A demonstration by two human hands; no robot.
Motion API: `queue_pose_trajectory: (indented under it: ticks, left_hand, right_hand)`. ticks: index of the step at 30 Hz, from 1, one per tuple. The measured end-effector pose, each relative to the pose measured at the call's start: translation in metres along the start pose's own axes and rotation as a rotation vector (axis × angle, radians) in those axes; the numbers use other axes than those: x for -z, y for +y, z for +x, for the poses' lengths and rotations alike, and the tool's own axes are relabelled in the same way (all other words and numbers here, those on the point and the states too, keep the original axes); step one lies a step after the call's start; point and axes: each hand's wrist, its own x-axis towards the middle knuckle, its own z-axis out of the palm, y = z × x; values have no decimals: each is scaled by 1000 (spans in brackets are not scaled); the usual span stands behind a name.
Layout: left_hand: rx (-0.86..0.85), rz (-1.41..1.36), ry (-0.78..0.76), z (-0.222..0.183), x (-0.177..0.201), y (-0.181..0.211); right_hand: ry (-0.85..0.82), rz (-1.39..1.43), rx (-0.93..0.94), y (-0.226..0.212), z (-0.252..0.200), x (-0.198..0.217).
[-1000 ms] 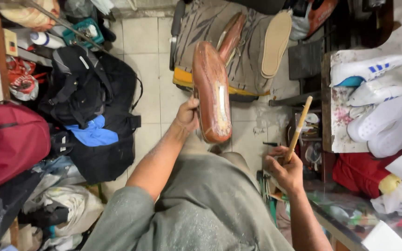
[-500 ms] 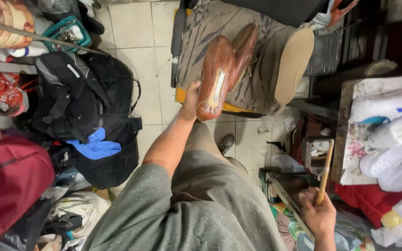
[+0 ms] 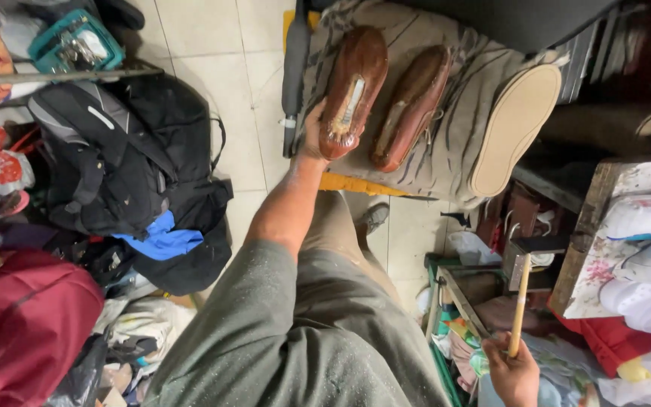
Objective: Applying glue to the sole of a leather shoe using a brush at a repair bench
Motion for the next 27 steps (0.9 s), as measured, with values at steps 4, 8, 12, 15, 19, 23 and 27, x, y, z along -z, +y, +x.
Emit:
queue_pose_trajectory:
  ticks: [4,8,12,15,19,23,27]
  left_hand:
    - [51,74,86,-11,10,5]
    - [166,149,223,-17,32,-2]
    - [116,127,84,-18,30,-27]
    - [180,179,268,-15,41,-42]
    - [123,94,296,-20,27,-52]
    - [-37,64,494,-23,40,-57]
    - [-159,45,438,-45,22,-68]
  right_hand:
    - [-57,-35,45,-48,-18,7]
    - [-97,-61,39,-80,-25,17]
    - [-81,-38,57,-80,-24,20]
    - [-95,-42,13,-82,-28,25]
    - [-120,4,35,-59,-22,15]
    - [-130,1,58,-51,-17,7]
    - [-146,6,43,-48,-16,3]
